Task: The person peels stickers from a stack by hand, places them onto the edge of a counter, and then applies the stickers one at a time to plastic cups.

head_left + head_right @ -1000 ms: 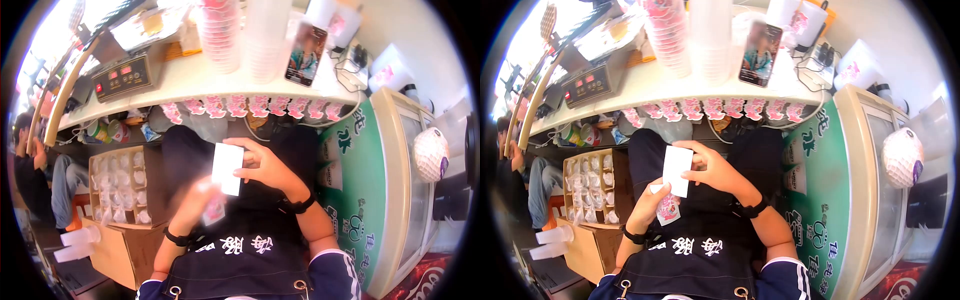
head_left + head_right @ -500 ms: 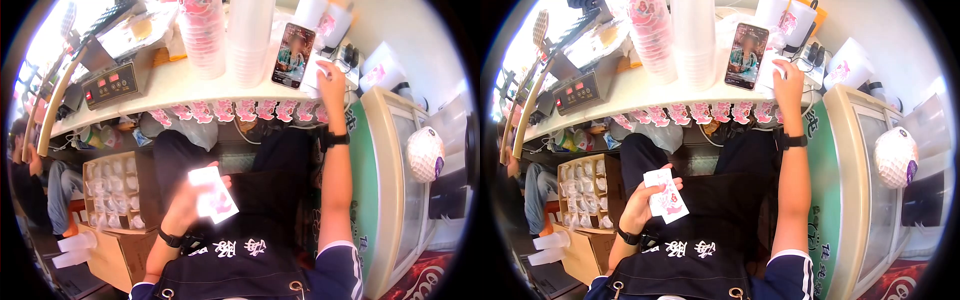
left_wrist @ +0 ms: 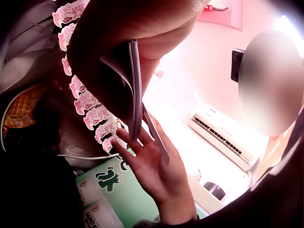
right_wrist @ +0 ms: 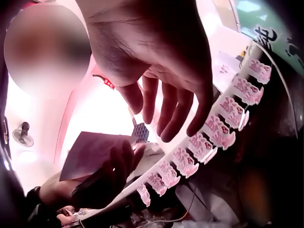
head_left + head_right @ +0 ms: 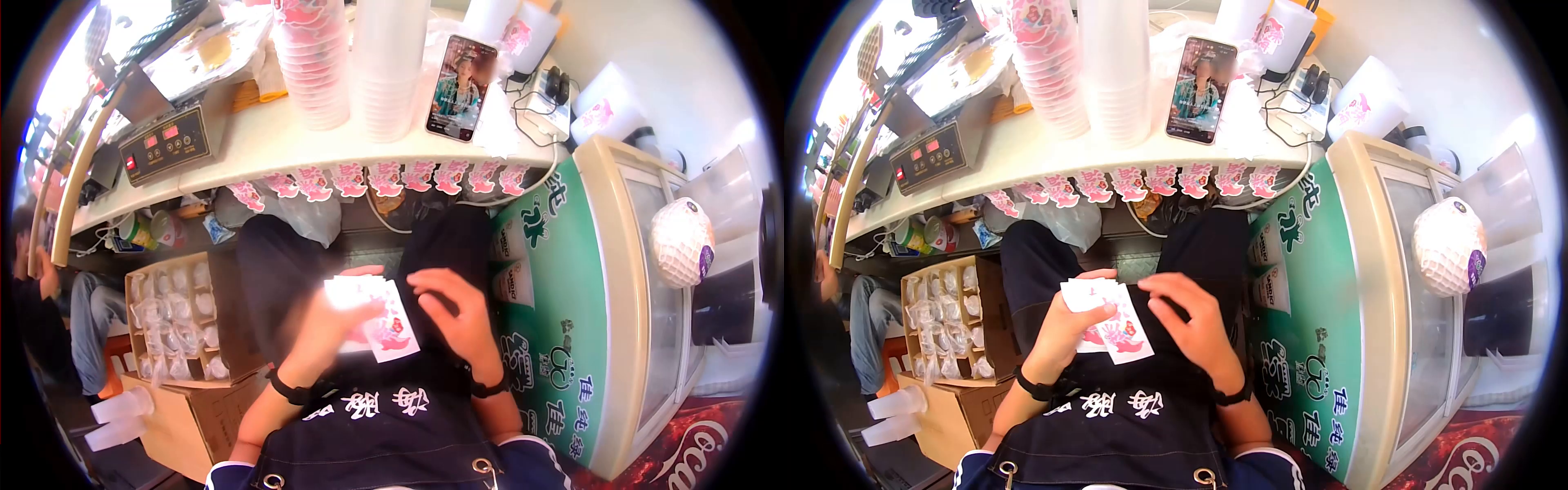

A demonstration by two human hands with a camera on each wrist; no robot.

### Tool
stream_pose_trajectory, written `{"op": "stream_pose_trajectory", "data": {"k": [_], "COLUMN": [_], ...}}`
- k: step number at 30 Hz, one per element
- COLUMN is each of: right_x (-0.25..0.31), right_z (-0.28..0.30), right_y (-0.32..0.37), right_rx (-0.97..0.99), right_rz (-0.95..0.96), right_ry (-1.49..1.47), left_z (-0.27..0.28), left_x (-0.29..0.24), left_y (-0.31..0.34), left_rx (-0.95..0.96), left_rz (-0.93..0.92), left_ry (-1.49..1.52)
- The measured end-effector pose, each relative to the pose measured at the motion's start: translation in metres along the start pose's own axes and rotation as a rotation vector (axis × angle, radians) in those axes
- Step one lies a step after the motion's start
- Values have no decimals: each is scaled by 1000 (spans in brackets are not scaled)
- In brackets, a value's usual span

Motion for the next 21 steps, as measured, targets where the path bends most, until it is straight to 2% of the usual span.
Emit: {"op": "stream_pose_trajectory", "data": {"k": [3, 5, 7, 10, 13, 21], "right_x": [8, 8, 9, 21, 23, 23], "right_z": [-6, 1, 4, 1, -9, -14], "right_y": [10, 4, -1, -7, -8, -10], "right_rx": [47, 36, 8, 61, 96, 36], "right_rz": [-2, -73, -45, 183, 204, 188], "right_ry": [-17, 20, 56, 197, 242, 224], "left_z": [-8, -8, -8, -11, -12, -13], "left_x": [-1, 0, 1, -1, -5, -9], "left_y": [3, 1, 2, 5, 7, 11], "left_rx": [-15, -27, -36, -36, -26, -4], "left_rz": [4, -15, -28, -45, -47, -94], "left_ry": [-46, -48, -51, -78, -96, -76]}}
Point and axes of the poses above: each hand's wrist, its own y-axis away from the middle knuckle, its own z-axis out of the back of the hand, x = y × z, the point moved 4 cm from there along -y, towards the middle knuckle, and after that the axes turned 12 degrees about z, right-handed, at the moved point
